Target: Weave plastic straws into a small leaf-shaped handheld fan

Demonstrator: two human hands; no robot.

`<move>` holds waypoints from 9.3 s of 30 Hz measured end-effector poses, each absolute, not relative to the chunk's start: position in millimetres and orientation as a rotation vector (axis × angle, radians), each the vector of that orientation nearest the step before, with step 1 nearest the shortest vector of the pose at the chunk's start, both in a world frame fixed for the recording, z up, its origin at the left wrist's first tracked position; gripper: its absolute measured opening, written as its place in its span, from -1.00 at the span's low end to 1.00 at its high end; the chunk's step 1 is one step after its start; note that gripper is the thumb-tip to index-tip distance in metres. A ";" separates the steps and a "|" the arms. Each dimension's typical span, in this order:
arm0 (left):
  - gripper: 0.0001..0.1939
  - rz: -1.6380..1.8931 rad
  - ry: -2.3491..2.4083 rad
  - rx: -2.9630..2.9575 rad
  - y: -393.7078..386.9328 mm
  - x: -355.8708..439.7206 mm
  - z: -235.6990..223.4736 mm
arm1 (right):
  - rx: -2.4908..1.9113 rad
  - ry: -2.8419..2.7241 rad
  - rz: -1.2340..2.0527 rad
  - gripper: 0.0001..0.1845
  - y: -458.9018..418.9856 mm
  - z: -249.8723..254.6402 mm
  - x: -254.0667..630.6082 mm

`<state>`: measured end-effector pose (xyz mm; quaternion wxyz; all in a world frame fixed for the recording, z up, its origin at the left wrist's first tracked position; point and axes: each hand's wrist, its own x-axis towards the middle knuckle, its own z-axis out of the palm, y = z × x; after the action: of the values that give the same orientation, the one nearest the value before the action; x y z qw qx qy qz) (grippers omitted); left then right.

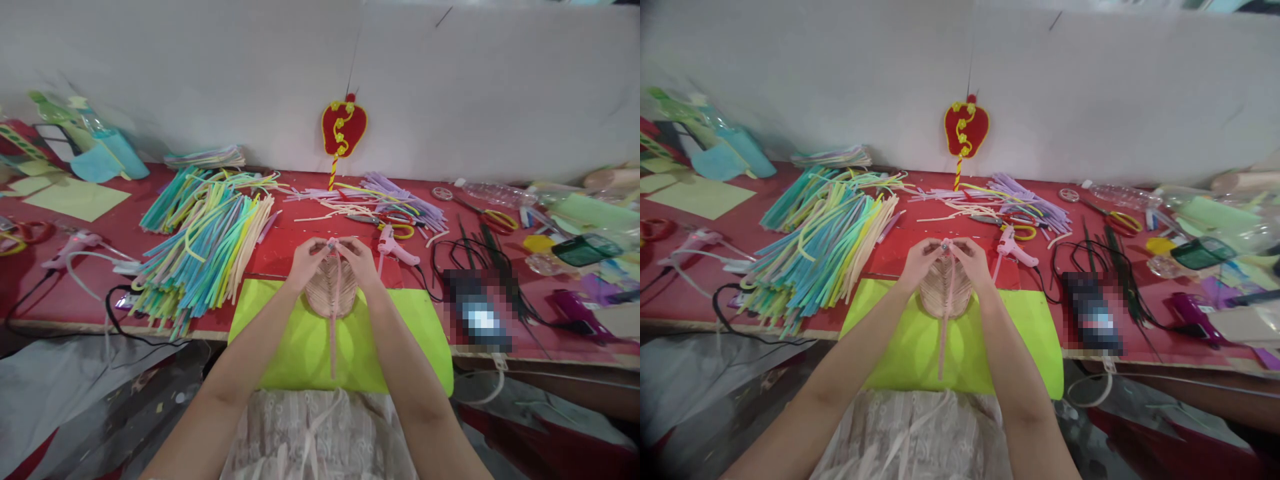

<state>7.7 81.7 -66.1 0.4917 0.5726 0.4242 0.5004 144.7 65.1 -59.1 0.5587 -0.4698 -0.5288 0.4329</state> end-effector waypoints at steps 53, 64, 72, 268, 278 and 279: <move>-0.76 1.341 1.034 1.196 80.6 8.6 -60.7 | -1.114 -1.309 1.228 -0.79 62.5 -58.5 143.2; -0.83 1.301 1.082 1.231 80.0 6.3 -58.2 | -1.005 -1.181 1.388 -0.81 58.5 -56.8 144.6; -0.81 1.304 1.169 1.255 79.8 5.5 -57.3 | -0.898 -1.091 1.418 -0.75 59.6 -56.4 145.9; -0.76 1.003 1.728 1.712 98.6 -39.0 -67.5 | -1.064 -0.768 0.964 -0.71 76.0 -69.9 151.8; -0.74 0.627 1.525 2.037 92.1 -38.6 -66.8 | -1.086 -0.714 1.094 -0.64 77.5 -75.5 150.1; -0.74 0.629 1.509 2.072 92.2 -37.8 -67.5 | -1.080 -0.755 1.096 -0.62 76.1 -74.1 148.4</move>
<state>-37.8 92.2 -67.5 0.2485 0.7604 0.5538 0.2309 148.4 76.1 -74.1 0.6548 -0.4764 -0.3329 0.4832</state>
